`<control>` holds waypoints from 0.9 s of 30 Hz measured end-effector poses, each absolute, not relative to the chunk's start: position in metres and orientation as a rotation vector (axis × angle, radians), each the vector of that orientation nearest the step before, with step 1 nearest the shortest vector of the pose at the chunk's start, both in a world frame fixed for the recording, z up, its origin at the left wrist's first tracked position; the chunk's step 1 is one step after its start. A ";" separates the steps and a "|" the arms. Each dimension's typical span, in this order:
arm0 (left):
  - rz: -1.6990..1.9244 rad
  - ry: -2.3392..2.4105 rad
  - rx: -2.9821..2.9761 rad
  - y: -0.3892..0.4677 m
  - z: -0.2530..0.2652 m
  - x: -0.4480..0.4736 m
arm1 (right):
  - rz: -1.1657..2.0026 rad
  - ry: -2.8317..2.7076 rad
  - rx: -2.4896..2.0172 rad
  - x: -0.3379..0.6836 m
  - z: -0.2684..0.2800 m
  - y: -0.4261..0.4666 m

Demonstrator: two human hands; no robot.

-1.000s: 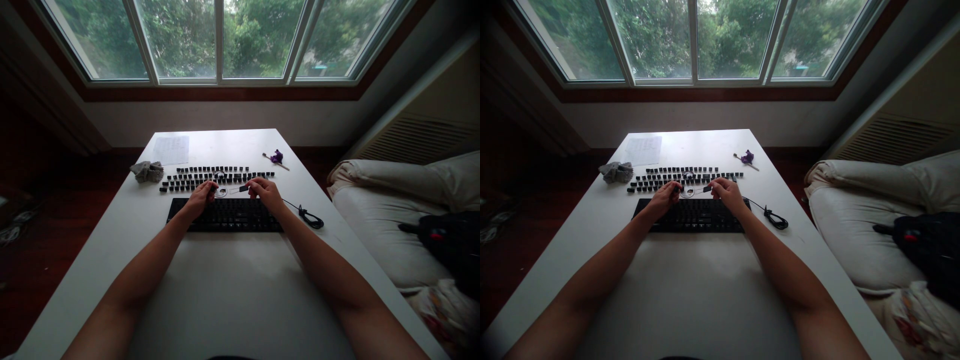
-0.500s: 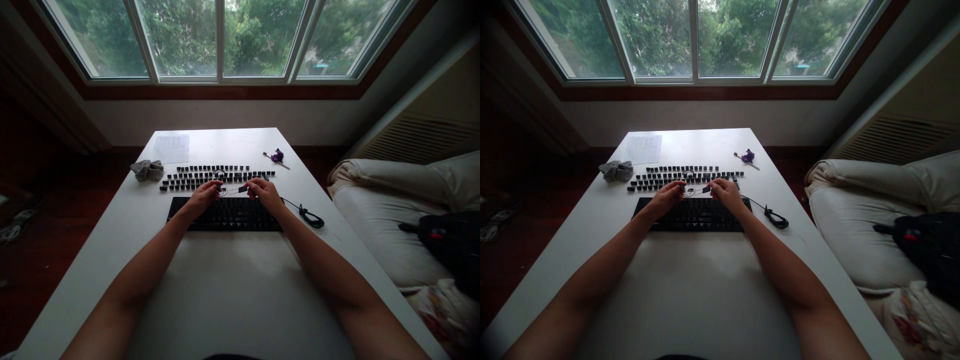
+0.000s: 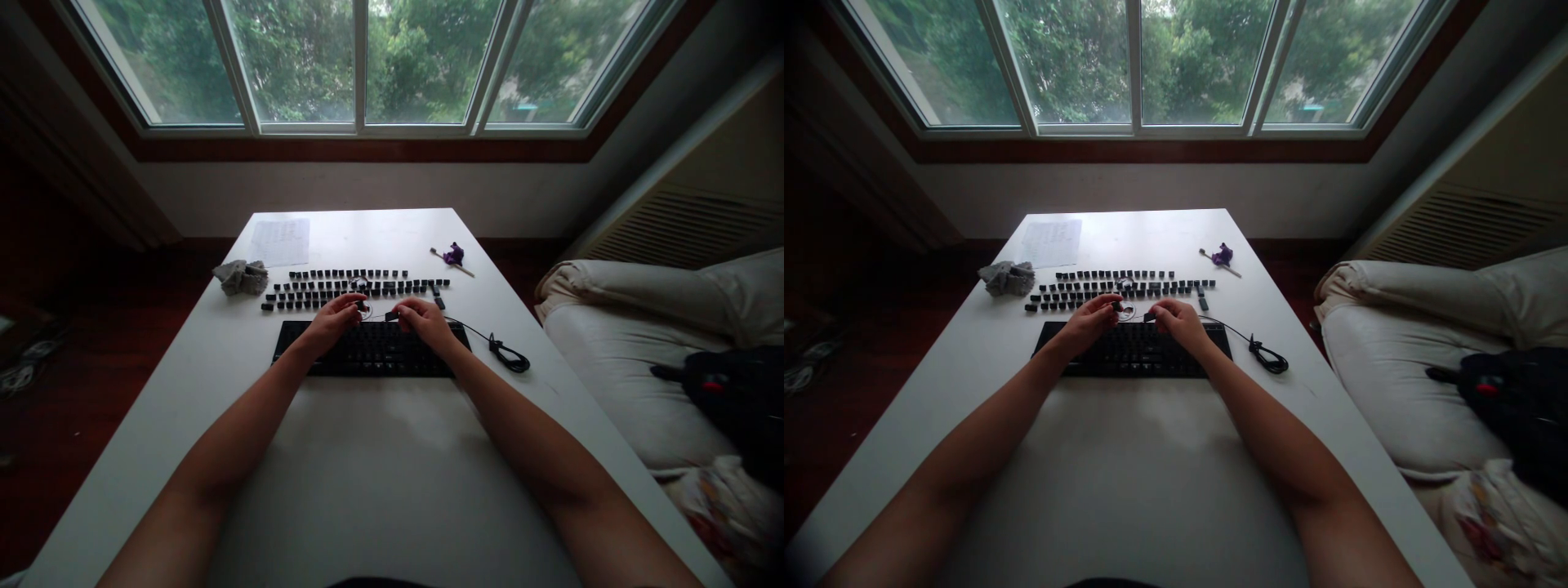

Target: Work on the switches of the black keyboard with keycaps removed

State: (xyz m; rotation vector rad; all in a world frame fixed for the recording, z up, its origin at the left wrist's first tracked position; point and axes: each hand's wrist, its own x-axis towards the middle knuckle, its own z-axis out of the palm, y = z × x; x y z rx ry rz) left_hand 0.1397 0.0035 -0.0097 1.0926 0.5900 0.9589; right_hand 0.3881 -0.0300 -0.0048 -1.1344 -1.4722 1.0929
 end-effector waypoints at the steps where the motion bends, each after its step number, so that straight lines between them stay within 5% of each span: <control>1: 0.957 0.594 1.096 0.003 -0.009 0.140 | 1.089 -1.474 -1.138 0.388 -0.005 -0.030; 27: 1.139 0.893 1.079 0.015 -0.017 0.137 | 1.059 -1.581 -1.171 0.385 -0.021 -0.031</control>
